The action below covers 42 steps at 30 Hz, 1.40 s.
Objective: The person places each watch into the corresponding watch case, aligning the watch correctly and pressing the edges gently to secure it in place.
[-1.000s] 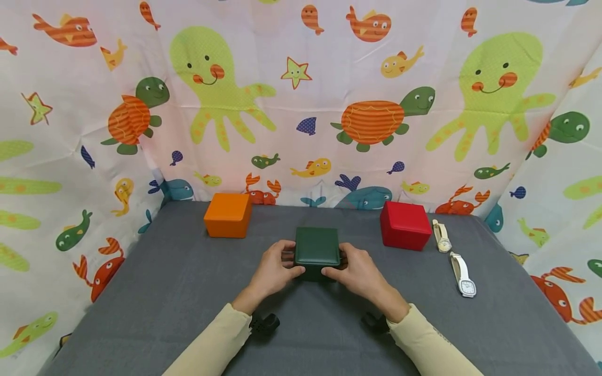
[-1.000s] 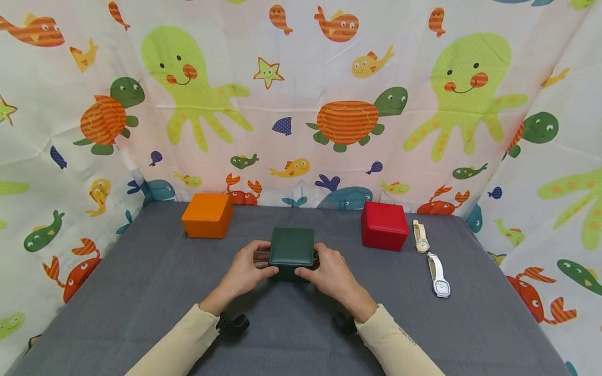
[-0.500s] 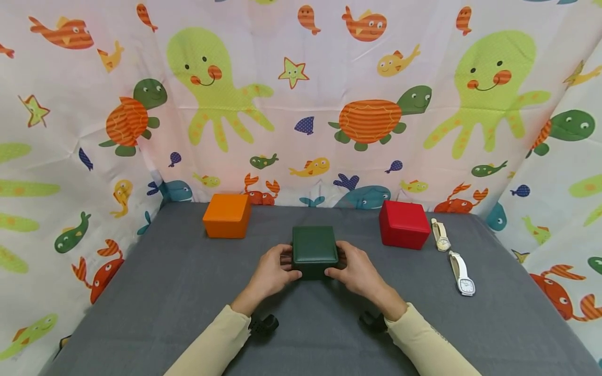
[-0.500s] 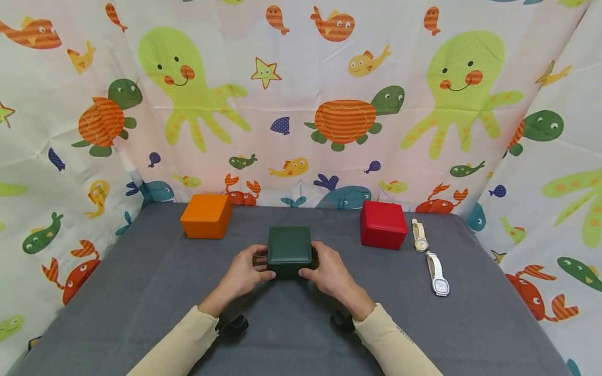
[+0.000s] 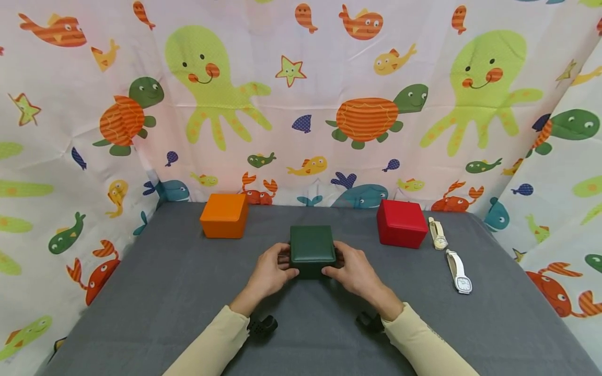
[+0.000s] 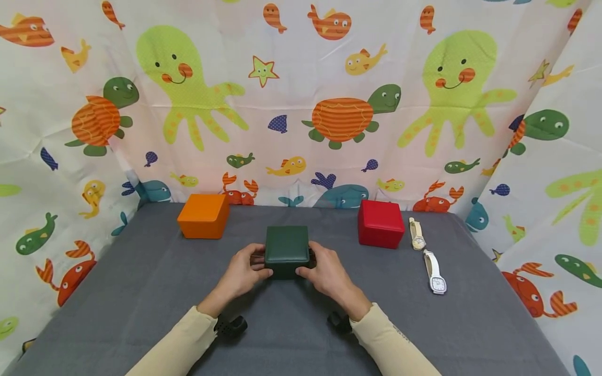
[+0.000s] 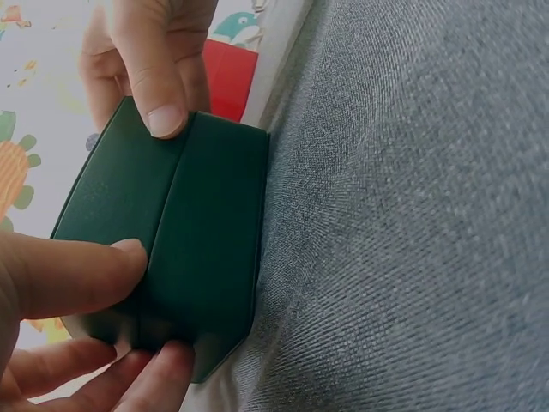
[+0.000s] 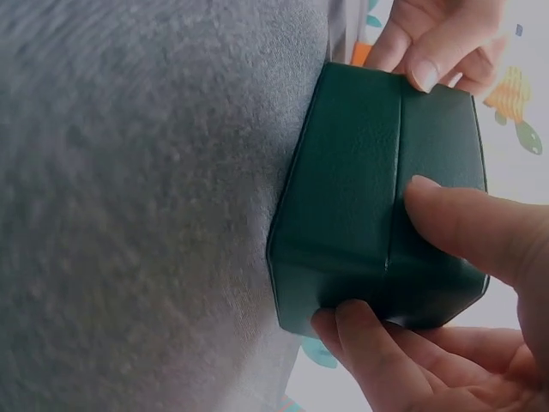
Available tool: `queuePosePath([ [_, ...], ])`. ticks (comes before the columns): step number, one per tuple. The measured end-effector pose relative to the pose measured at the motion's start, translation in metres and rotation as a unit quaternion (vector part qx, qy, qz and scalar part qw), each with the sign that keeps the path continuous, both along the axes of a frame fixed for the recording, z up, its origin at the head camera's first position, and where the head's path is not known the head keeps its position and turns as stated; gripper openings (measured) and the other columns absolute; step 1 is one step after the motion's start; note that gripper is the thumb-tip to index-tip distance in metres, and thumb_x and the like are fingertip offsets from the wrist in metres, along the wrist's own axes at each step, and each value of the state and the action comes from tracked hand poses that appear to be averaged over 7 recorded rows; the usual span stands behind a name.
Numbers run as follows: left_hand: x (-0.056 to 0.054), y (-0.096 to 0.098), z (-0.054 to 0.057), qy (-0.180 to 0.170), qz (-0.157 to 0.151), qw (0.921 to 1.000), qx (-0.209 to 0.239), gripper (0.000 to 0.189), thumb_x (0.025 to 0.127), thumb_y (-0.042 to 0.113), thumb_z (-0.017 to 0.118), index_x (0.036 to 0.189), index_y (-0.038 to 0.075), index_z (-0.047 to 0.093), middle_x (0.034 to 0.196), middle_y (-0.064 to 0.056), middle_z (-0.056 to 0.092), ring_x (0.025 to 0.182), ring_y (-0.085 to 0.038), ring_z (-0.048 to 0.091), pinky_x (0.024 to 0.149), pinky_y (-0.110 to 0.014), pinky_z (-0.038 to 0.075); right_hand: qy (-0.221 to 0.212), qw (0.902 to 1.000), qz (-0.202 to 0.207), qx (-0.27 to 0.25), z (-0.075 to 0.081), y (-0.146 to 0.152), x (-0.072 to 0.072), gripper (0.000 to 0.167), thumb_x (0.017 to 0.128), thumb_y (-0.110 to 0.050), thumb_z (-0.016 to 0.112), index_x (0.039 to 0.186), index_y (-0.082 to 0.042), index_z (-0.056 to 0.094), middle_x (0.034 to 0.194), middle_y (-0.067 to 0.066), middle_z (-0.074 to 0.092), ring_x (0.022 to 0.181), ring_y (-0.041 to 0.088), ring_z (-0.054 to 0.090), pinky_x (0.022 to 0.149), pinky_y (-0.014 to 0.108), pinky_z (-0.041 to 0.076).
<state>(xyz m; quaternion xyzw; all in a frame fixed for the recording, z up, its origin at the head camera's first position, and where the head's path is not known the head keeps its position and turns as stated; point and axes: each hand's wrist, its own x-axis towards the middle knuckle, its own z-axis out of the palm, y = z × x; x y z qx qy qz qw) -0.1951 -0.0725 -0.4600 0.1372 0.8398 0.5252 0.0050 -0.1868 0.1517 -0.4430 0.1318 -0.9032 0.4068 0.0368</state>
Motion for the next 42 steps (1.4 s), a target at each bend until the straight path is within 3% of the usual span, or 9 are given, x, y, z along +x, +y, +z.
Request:
queuePosePath([
  [4, 0.0002, -0.0023, 0.0003, 0.010, -0.001, 0.9999, 0.008, 0.053, 0.081, 0.001, 0.073, 0.130, 0.000, 0.052, 0.116, -0.017, 0.060, 0.103, -0.029, 0.063, 0.087, -0.039, 0.053, 0.016, 0.9997, 0.015, 0.008, -0.0012, -0.0011, -0.0006, 0.062, 0.078, -0.016, 0.080, 0.134, -0.011, 0.054, 0.111, 0.004, 0.067, 0.084, 0.012, 0.067, 0.079, 0.036, 0.056],
  [10, 0.0002, -0.0013, 0.0007, 0.015, -0.004, 0.9999, 0.000, 0.063, 0.082, 0.004, 0.074, 0.138, -0.002, 0.044, 0.121, -0.019, 0.058, 0.106, -0.030, 0.062, 0.088, -0.039, 0.052, 0.032, 0.9991, 0.026, 0.003, -0.0008, -0.0007, 0.0010, 0.066, 0.080, -0.018, 0.079, 0.139, -0.013, 0.049, 0.114, 0.004, 0.066, 0.087, 0.014, 0.068, 0.078, 0.036, 0.056],
  [16, 0.0017, 0.0039, 0.0005, 0.010, 0.022, 0.9994, -0.023, 0.081, 0.075, 0.007, 0.081, 0.143, 0.005, 0.038, 0.123, -0.017, 0.057, 0.106, -0.028, 0.062, 0.087, -0.039, 0.053, 0.025, 0.9993, 0.029, 0.004, -0.0029, -0.0012, 0.0013, 0.067, 0.081, -0.018, 0.078, 0.141, -0.013, 0.047, 0.119, 0.004, 0.065, 0.093, 0.015, 0.068, 0.081, 0.036, 0.055],
  [22, 0.0026, 0.0052, 0.0003, 0.032, 0.025, 0.9989, -0.022, 0.076, 0.080, 0.012, 0.078, 0.144, 0.006, 0.038, 0.119, -0.017, 0.061, 0.102, -0.025, 0.064, 0.083, -0.036, 0.054, 0.028, 0.9995, 0.015, 0.006, -0.0029, -0.0031, 0.0011, 0.069, 0.075, -0.011, 0.082, 0.136, -0.008, 0.049, 0.116, 0.007, 0.064, 0.090, 0.018, 0.068, 0.080, 0.038, 0.055],
  [27, 0.0027, 0.0035, 0.0032, 0.045, 0.014, 0.9987, -0.020, 0.072, 0.083, 0.015, 0.075, 0.144, 0.005, 0.038, 0.118, -0.019, 0.061, 0.102, -0.027, 0.065, 0.083, -0.036, 0.054, 0.070, 0.9965, -0.004, 0.045, -0.0023, -0.0038, 0.0025, 0.075, 0.073, -0.015, 0.084, 0.137, -0.007, 0.046, 0.132, 0.013, 0.051, 0.103, 0.026, 0.059, 0.086, 0.043, 0.053],
  [30, 0.0022, 0.0035, 0.0038, 0.047, 0.010, 0.9987, -0.020, 0.070, 0.084, 0.015, 0.075, 0.144, 0.005, 0.039, 0.118, -0.020, 0.061, 0.102, -0.028, 0.065, 0.083, -0.036, 0.054, 0.091, 0.9941, 0.010, 0.059, -0.0029, -0.0029, 0.0030, 0.069, 0.075, -0.015, 0.083, 0.135, -0.010, 0.050, 0.144, 0.015, 0.040, 0.109, 0.029, 0.058, 0.084, 0.041, 0.054],
  [33, 0.0007, 0.0039, 0.0040, 0.049, 0.012, 0.9984, -0.023, 0.071, 0.082, 0.013, 0.076, 0.143, 0.006, 0.040, 0.117, -0.020, 0.062, 0.101, -0.028, 0.065, 0.083, -0.037, 0.054, 0.092, 0.9941, 0.031, 0.048, -0.0035, -0.0013, 0.0025, 0.062, 0.077, -0.012, 0.080, 0.133, -0.011, 0.053, 0.151, 0.013, 0.031, 0.105, 0.028, 0.062, 0.078, 0.035, 0.056],
  [42, -0.0025, 0.0069, 0.0054, 0.038, 0.041, 0.9980, -0.029, 0.078, 0.072, 0.004, 0.082, 0.140, 0.006, 0.044, 0.113, -0.017, 0.064, 0.097, -0.028, 0.067, 0.080, -0.038, 0.055, 0.126, 0.9854, 0.058, 0.099, 0.0035, 0.0041, -0.0057, 0.060, 0.077, -0.016, 0.081, 0.131, -0.011, 0.056, 0.146, 0.013, 0.042, 0.110, 0.029, 0.060, 0.079, 0.037, 0.056],
])
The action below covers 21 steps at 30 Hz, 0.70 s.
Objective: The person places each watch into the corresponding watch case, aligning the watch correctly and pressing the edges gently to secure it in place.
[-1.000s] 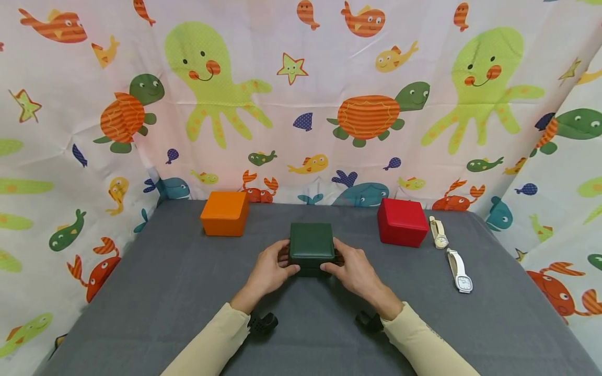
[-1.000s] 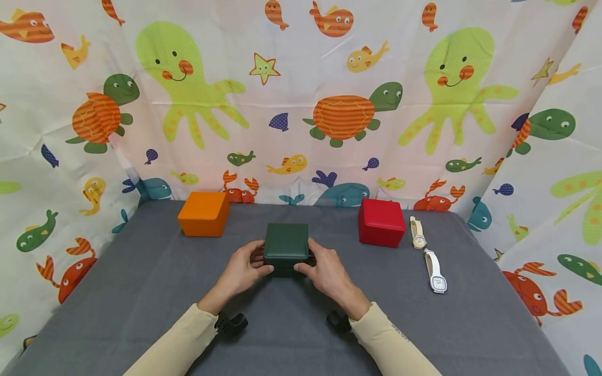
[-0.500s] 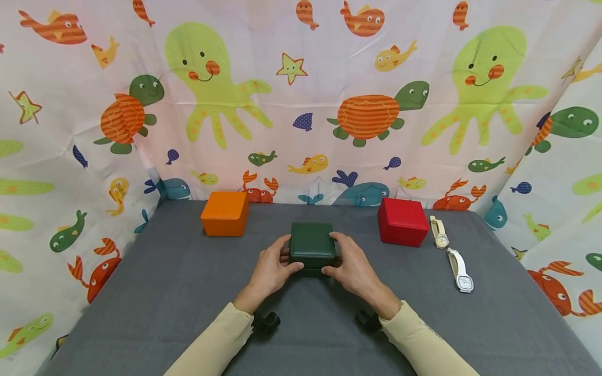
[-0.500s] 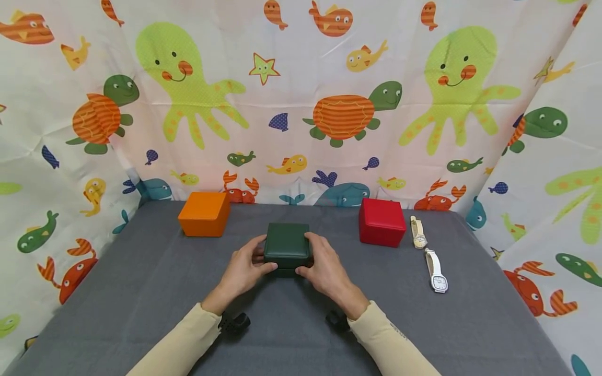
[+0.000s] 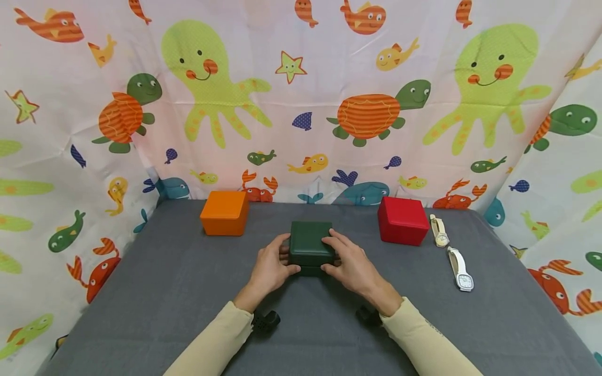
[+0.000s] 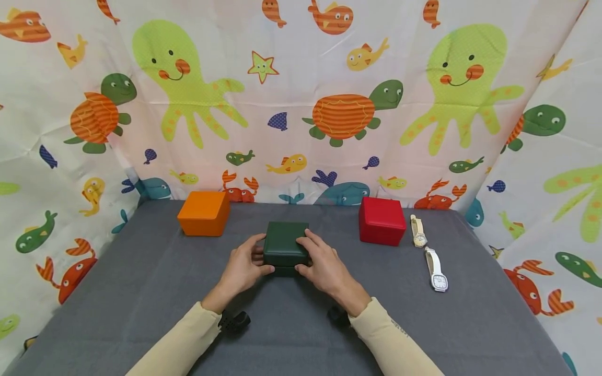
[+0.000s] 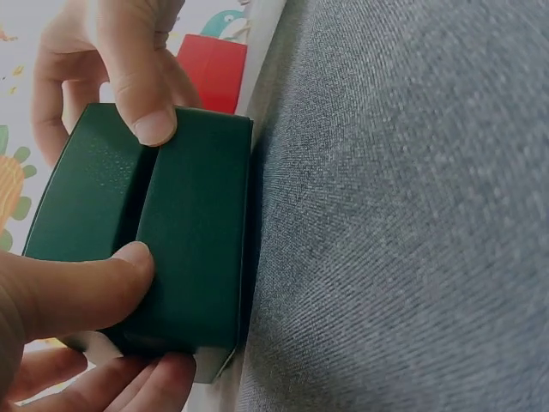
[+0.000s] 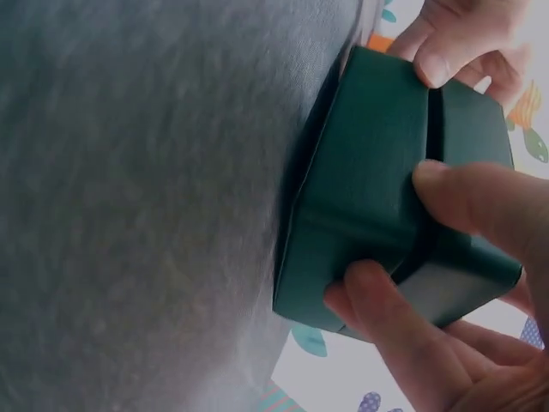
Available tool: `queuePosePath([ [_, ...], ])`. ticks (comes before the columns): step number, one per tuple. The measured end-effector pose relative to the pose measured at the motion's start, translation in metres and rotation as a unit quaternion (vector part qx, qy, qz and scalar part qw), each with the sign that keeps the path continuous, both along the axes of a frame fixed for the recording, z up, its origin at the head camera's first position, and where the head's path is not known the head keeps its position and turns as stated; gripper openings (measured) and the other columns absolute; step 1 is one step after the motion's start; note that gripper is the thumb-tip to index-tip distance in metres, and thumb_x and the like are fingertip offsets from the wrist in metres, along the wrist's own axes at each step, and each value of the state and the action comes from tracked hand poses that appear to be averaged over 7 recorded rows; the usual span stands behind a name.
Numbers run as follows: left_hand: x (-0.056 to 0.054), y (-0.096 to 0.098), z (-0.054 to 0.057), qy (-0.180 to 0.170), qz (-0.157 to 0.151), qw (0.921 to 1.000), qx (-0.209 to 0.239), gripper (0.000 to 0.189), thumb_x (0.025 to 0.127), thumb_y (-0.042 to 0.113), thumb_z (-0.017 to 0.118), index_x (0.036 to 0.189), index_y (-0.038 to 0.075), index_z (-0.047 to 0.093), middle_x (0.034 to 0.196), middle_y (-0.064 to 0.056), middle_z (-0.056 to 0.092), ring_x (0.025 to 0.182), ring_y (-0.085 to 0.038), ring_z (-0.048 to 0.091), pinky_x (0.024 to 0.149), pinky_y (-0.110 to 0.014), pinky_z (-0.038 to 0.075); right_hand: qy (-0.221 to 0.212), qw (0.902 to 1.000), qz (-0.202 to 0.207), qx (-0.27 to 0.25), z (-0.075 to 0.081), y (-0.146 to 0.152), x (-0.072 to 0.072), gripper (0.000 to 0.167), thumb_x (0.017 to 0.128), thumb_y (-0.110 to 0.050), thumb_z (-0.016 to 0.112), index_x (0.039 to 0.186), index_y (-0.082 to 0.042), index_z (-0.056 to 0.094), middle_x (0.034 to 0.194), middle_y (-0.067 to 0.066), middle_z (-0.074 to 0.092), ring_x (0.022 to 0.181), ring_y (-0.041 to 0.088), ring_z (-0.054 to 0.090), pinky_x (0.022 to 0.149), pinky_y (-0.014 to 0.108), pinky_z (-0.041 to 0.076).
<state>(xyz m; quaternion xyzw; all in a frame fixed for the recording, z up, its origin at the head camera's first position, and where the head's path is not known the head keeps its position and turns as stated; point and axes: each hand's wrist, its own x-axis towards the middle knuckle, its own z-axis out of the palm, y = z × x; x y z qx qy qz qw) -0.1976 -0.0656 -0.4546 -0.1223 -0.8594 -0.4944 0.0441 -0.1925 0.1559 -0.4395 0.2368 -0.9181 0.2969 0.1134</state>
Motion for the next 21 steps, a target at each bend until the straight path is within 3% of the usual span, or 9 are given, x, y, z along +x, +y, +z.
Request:
queuePosePath([
  [7, -0.003, -0.002, -0.001, -0.012, 0.000, 0.9997, 0.020, 0.070, 0.076, 0.008, 0.081, 0.135, -0.004, 0.047, 0.114, -0.020, 0.064, 0.097, -0.028, 0.067, 0.080, -0.037, 0.055, 0.010, 0.9992, -0.005, 0.039, 0.008, 0.000, -0.006, 0.058, 0.076, -0.022, 0.080, 0.129, -0.012, 0.058, 0.142, 0.014, 0.047, 0.117, 0.034, 0.056, 0.089, 0.046, 0.051],
  [14, -0.004, -0.002, -0.001, -0.013, 0.004, 0.9997, 0.018, 0.053, 0.078, 0.013, 0.080, 0.124, -0.002, 0.059, 0.111, -0.017, 0.066, 0.096, -0.026, 0.067, 0.080, -0.036, 0.055, 0.000, 0.9987, 0.009, 0.050, 0.015, 0.002, -0.008, 0.059, 0.076, -0.024, 0.080, 0.129, -0.010, 0.058, 0.142, 0.016, 0.047, 0.117, 0.035, 0.056, 0.088, 0.046, 0.051],
  [21, -0.003, -0.004, -0.002, -0.022, 0.009, 0.9997, 0.006, 0.055, 0.077, 0.013, 0.081, 0.124, -0.003, 0.060, 0.112, -0.018, 0.066, 0.097, -0.027, 0.067, 0.080, -0.035, 0.055, 0.026, 0.9971, 0.030, 0.064, 0.011, 0.005, -0.007, 0.055, 0.078, -0.024, 0.079, 0.127, -0.010, 0.058, 0.140, 0.016, 0.048, 0.112, 0.033, 0.060, 0.087, 0.049, 0.051],
])
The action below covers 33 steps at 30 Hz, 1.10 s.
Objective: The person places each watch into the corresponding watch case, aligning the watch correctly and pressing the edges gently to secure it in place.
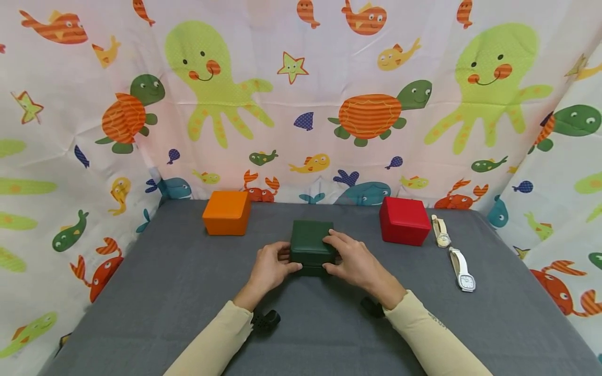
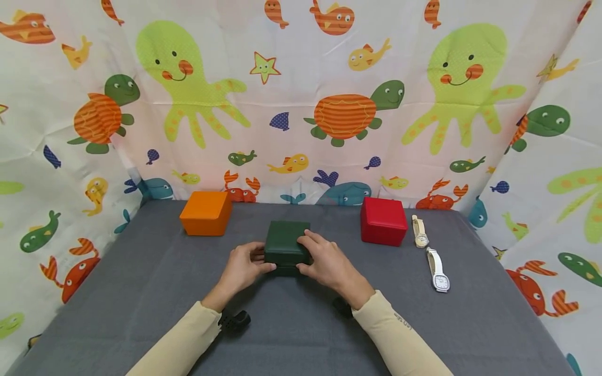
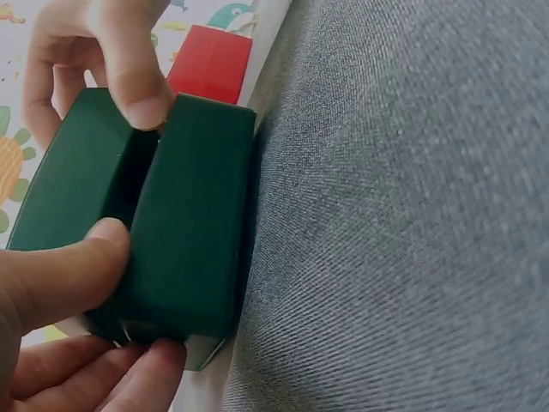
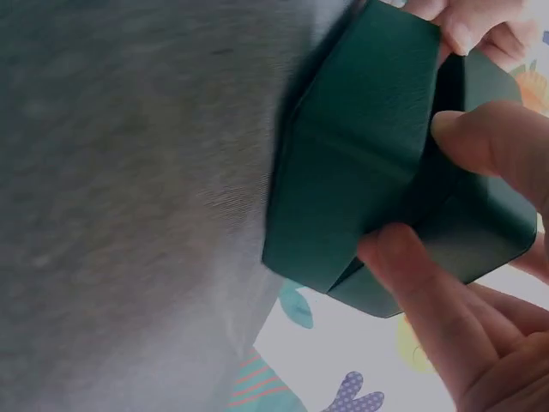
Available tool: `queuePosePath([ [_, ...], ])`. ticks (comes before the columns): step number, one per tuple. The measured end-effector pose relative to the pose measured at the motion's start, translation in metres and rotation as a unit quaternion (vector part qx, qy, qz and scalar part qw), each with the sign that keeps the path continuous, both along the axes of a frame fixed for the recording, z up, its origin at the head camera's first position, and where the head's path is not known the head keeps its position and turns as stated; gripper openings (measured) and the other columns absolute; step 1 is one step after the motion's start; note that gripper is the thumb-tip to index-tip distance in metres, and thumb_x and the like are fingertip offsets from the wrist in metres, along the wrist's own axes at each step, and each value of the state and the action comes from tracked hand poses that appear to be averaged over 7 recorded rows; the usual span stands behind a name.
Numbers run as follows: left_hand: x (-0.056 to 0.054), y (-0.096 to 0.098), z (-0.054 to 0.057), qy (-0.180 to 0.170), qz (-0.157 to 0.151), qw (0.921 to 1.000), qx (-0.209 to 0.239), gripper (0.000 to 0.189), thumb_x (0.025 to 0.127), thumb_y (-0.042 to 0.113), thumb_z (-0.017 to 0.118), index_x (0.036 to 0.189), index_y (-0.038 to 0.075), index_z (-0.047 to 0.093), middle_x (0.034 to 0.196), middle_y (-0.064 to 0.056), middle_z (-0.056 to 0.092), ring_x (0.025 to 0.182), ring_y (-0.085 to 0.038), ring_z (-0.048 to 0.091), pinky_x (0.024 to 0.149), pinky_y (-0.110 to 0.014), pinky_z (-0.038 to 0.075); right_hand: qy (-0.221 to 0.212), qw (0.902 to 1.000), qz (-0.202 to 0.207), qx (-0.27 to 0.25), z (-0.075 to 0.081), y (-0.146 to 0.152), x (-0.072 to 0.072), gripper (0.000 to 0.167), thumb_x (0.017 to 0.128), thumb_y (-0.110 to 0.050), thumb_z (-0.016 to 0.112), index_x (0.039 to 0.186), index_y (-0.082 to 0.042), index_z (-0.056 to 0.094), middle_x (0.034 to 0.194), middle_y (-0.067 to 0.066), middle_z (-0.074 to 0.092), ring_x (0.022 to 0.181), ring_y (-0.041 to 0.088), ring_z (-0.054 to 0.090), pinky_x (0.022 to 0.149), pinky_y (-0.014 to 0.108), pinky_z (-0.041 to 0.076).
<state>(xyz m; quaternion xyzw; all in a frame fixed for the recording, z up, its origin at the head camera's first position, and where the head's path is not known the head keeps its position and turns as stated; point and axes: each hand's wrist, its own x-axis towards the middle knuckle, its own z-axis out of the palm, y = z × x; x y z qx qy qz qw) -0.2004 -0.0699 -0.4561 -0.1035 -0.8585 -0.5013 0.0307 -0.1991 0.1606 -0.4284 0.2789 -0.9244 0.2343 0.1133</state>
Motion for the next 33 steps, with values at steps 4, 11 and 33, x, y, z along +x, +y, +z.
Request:
queuePosePath([
  [4, 0.000, 0.000, -0.001, -0.015, 0.005, 0.9999, -0.006, 0.049, 0.075, 0.012, 0.082, 0.118, -0.002, 0.064, 0.108, -0.015, 0.067, 0.094, -0.024, 0.068, 0.079, -0.034, 0.056, 0.028, 0.9994, 0.018, 0.004, -0.004, 0.003, 0.000, 0.050, 0.077, -0.021, 0.080, 0.121, -0.011, 0.058, 0.137, 0.016, 0.051, 0.103, 0.029, 0.065, 0.080, 0.041, 0.055],
  [11, 0.000, -0.002, -0.002, -0.025, 0.008, 0.9996, -0.001, 0.041, 0.075, 0.012, 0.082, 0.111, 0.001, 0.067, 0.105, -0.013, 0.068, 0.092, -0.024, 0.068, 0.077, -0.034, 0.056, 0.064, 0.9971, 0.039, 0.007, -0.009, 0.004, -0.001, 0.042, 0.075, -0.018, 0.082, 0.108, -0.015, 0.056, 0.135, 0.018, 0.053, 0.087, 0.024, 0.070, 0.073, 0.035, 0.057],
  [33, -0.002, -0.001, -0.005, -0.030, 0.006, 0.9995, -0.002, 0.043, 0.076, 0.010, 0.081, 0.114, 0.004, 0.064, 0.106, -0.010, 0.066, 0.096, -0.025, 0.066, 0.080, -0.038, 0.055, 0.183, 0.9761, 0.103, 0.056, 0.007, 0.013, -0.016, 0.037, 0.074, -0.026, 0.083, 0.103, -0.015, 0.062, 0.115, 0.010, 0.067, 0.083, 0.020, 0.070, 0.068, 0.035, 0.058],
])
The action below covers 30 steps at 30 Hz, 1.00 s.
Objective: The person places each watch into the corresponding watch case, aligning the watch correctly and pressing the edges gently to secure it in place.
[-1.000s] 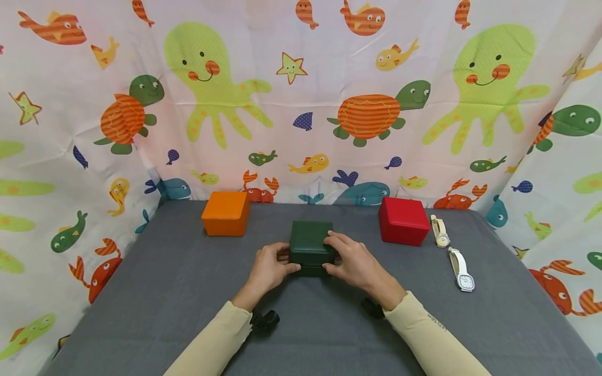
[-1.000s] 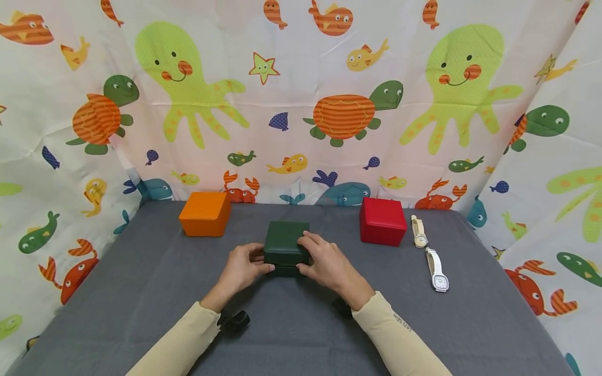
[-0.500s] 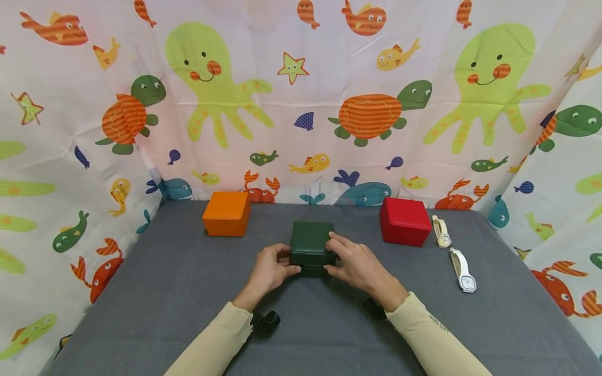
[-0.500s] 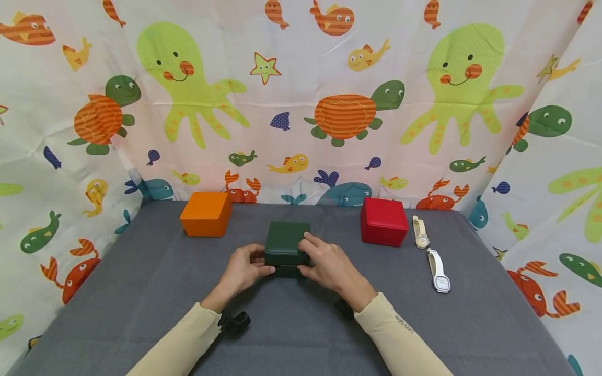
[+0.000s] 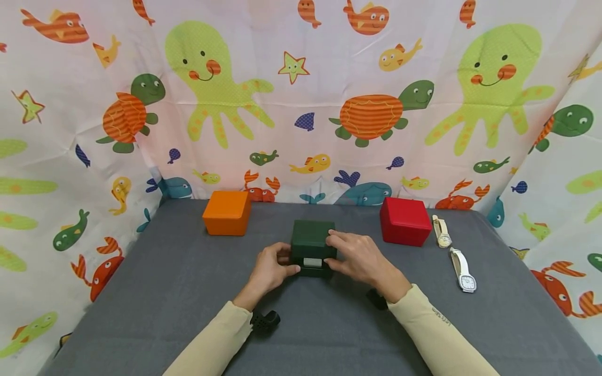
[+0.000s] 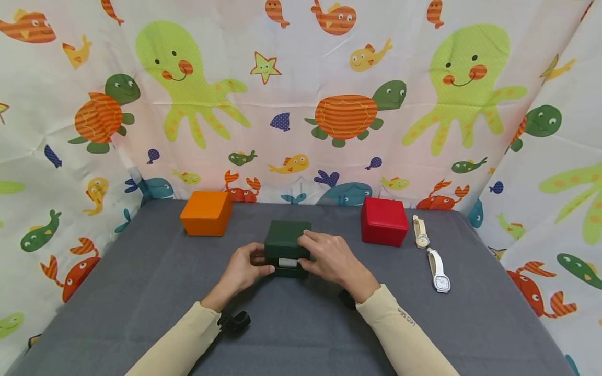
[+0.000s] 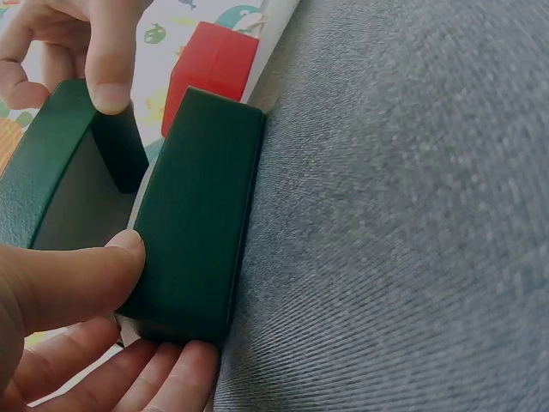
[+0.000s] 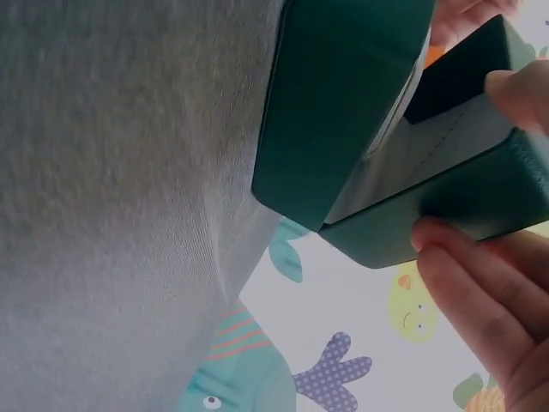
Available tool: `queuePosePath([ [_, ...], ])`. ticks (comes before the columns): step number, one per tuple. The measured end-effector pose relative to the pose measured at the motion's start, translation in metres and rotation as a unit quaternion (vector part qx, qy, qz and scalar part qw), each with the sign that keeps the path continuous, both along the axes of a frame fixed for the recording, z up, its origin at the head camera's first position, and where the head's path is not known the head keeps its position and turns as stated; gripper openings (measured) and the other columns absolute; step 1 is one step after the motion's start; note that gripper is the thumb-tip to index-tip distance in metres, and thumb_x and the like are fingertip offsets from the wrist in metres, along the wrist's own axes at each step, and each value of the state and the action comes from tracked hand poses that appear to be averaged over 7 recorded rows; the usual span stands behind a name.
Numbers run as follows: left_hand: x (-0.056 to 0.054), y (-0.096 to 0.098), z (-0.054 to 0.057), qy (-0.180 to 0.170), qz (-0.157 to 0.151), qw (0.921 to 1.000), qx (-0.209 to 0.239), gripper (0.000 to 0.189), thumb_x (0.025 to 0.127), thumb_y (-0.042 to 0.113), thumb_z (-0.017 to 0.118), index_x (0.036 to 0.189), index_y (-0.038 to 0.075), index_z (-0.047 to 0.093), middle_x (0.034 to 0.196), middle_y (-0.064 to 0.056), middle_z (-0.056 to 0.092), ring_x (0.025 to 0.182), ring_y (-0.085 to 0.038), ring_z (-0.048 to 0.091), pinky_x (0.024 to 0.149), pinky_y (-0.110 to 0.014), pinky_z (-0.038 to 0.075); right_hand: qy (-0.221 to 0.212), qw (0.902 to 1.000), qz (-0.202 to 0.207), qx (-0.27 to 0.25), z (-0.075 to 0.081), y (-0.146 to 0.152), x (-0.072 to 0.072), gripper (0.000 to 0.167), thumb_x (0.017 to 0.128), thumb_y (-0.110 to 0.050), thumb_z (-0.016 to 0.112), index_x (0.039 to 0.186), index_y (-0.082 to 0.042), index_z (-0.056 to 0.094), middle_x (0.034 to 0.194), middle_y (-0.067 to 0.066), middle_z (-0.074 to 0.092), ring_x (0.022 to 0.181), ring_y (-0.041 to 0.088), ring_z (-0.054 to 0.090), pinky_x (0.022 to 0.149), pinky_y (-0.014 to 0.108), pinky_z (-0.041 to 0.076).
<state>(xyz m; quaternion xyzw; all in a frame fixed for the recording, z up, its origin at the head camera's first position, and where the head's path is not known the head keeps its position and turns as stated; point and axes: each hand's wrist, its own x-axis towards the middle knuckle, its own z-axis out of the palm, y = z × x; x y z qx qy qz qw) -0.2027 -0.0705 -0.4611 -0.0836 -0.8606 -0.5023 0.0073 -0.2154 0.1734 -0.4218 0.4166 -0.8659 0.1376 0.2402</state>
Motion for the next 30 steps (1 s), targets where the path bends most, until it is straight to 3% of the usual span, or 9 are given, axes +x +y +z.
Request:
queuePosePath([
  [12, -0.002, 0.002, 0.003, -0.012, 0.008, 0.9999, -0.002, 0.045, 0.074, 0.011, 0.082, 0.113, 0.003, 0.062, 0.105, -0.010, 0.066, 0.093, -0.024, 0.064, 0.079, -0.038, 0.054, -0.039, 0.9992, -0.001, 0.004, 0.011, 0.005, -0.006, 0.044, 0.072, -0.023, 0.084, 0.110, -0.013, 0.064, 0.115, 0.008, 0.067, 0.094, 0.021, 0.068, 0.077, 0.038, 0.056],
  [18, -0.002, 0.002, 0.003, -0.020, 0.007, 0.9998, 0.003, 0.046, 0.074, 0.010, 0.082, 0.114, 0.003, 0.061, 0.107, -0.012, 0.064, 0.094, -0.024, 0.064, 0.079, -0.039, 0.054, -0.081, 0.9966, -0.012, -0.007, 0.018, 0.006, -0.011, 0.046, 0.074, -0.024, 0.083, 0.113, -0.015, 0.062, 0.105, 0.002, 0.068, 0.087, 0.018, 0.066, 0.077, 0.037, 0.056],
  [30, 0.002, 0.003, 0.002, -0.011, 0.003, 0.9999, 0.008, 0.046, 0.074, 0.008, 0.082, 0.114, 0.003, 0.061, 0.106, -0.010, 0.064, 0.093, -0.023, 0.064, 0.077, -0.038, 0.055, -0.168, 0.9834, -0.032, -0.061, 0.027, 0.008, -0.022, 0.041, 0.083, -0.029, 0.074, 0.118, -0.017, 0.056, 0.106, 0.000, 0.065, 0.087, 0.015, 0.063, 0.076, 0.033, 0.056],
])
